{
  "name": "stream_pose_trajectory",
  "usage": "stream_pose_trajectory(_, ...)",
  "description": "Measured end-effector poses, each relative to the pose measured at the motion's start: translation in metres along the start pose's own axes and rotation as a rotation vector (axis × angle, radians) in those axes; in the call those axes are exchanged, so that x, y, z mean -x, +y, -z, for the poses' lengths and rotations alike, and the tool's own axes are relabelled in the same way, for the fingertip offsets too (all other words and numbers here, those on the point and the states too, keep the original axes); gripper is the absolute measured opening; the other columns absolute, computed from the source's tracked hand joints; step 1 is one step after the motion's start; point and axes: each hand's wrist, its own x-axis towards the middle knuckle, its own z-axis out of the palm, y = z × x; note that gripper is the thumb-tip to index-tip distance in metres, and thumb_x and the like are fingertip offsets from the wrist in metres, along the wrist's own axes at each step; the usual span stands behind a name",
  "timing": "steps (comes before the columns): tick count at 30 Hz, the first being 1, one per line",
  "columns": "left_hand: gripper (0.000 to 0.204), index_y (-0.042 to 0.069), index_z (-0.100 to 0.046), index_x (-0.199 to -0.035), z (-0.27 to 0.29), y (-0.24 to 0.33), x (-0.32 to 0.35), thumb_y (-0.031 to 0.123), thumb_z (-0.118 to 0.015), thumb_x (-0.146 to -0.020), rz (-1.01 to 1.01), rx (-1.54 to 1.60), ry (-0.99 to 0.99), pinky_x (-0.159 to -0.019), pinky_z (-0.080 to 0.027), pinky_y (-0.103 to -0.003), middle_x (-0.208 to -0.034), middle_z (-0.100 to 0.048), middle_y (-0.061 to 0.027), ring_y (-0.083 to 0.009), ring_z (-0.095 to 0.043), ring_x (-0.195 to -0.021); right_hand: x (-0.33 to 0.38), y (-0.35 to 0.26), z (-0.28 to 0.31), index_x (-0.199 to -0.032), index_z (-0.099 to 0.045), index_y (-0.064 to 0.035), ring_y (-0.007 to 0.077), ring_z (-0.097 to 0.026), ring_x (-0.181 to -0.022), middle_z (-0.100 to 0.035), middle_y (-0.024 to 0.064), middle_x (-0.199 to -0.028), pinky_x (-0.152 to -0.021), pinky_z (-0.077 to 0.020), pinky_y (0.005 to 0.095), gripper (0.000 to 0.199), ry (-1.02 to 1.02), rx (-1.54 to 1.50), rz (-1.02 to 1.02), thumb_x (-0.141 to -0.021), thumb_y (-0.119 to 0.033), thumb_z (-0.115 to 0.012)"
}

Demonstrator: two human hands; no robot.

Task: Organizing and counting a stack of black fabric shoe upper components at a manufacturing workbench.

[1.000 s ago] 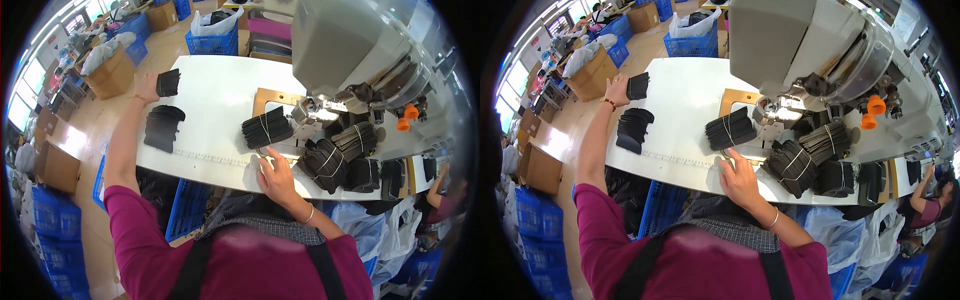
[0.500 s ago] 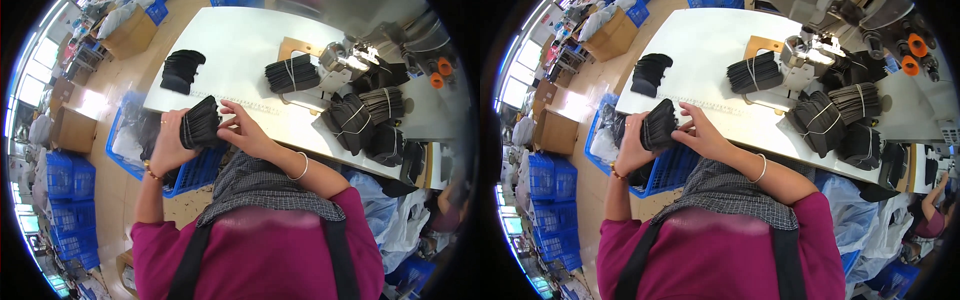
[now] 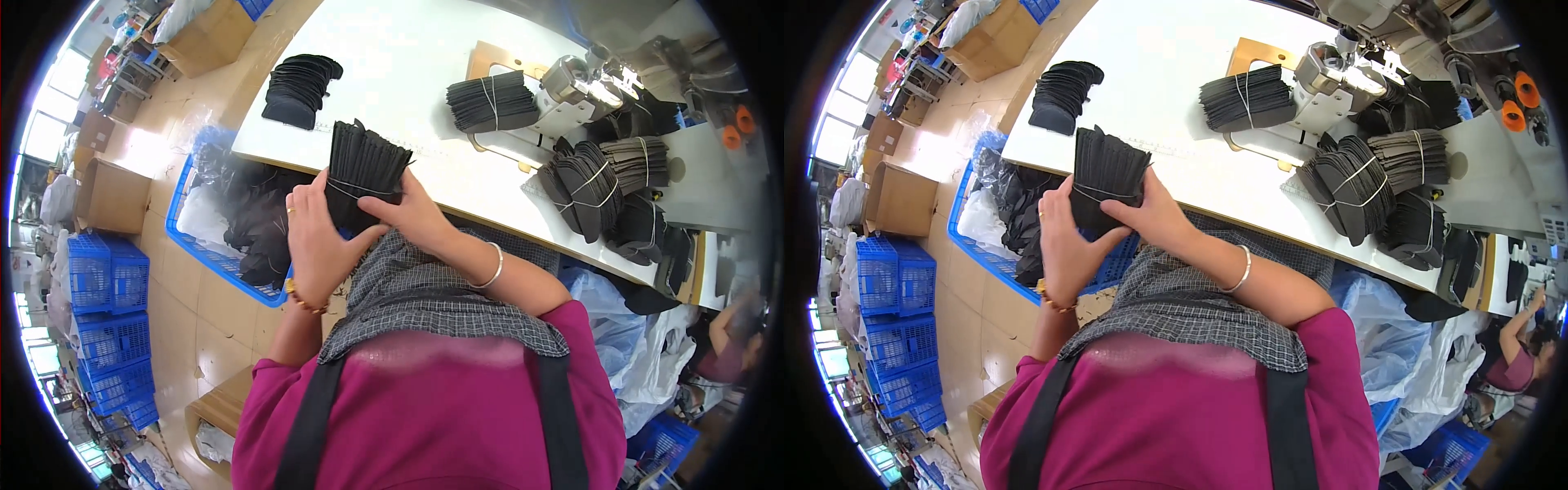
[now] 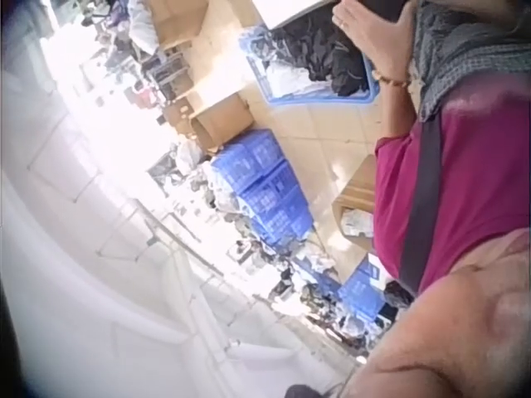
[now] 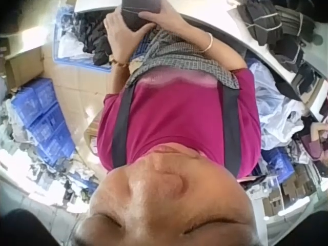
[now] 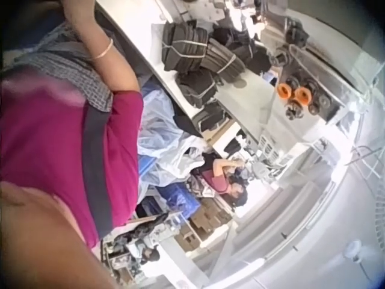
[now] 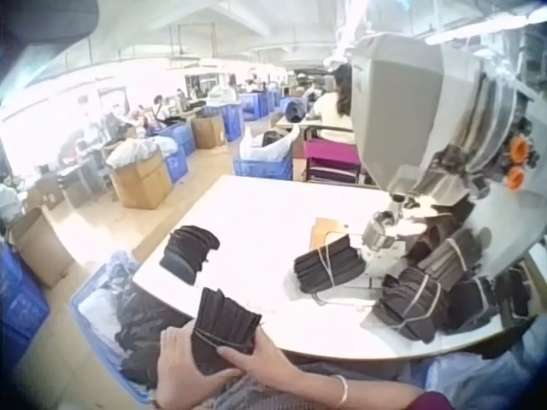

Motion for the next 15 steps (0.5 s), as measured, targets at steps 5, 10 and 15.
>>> stream_pose_trajectory(5, 0.071, 0.007, -0.039, -0.154, -0.003, -0.056, -0.001, 0.052, -0.058, -0.102, 0.276, 1.348, -0.319, -0.099, -0.054, -0.044, -0.138, -0.056, -0.0172, -0.0261, -0.058, -0.127, 0.004, -0.030, 0.014, -0.140, -0.053, 0.0007, 0.0192, -0.064, -0.116, -0.068, 0.0112, -0.126, -0.100, -0.0544, 0.0353, 0.059, -0.212, -0.018, -0.194, -0.089, -0.010, -0.080)
stream_pose_trajectory(10, 0.093, 0.011, -0.019, -0.164, -0.031, -0.075, 0.040, 0.074, -0.039, -0.098, 0.567, 2.065, -0.662, -0.106, -0.048, -0.061, -0.157, -0.039, -0.0247, -0.0355, -0.048, -0.141, 0.007, -0.016, 0.003, -0.147, -0.042, 0.0008, 0.0255, -0.058, -0.121, -0.055, 0.0157, -0.131, -0.100, -0.0519, 0.0397, 0.081, -0.221, 0.448, 0.054, -0.082, -0.019, -0.086)
stream_pose_trajectory(15, 0.083, 0.009, -0.020, -0.163, -0.020, -0.070, 0.037, 0.065, -0.038, -0.103, 0.530, 1.963, -0.688, -0.113, -0.043, -0.060, -0.160, -0.038, -0.0193, -0.0344, -0.046, -0.143, 0.022, -0.031, 0.000, -0.130, -0.057, -0.0034, 0.0323, -0.051, -0.107, -0.050, 0.0158, -0.123, -0.098, -0.0416, 0.0445, 0.061, 0.090, 0.955, 0.895, -0.078, -0.019, -0.085)
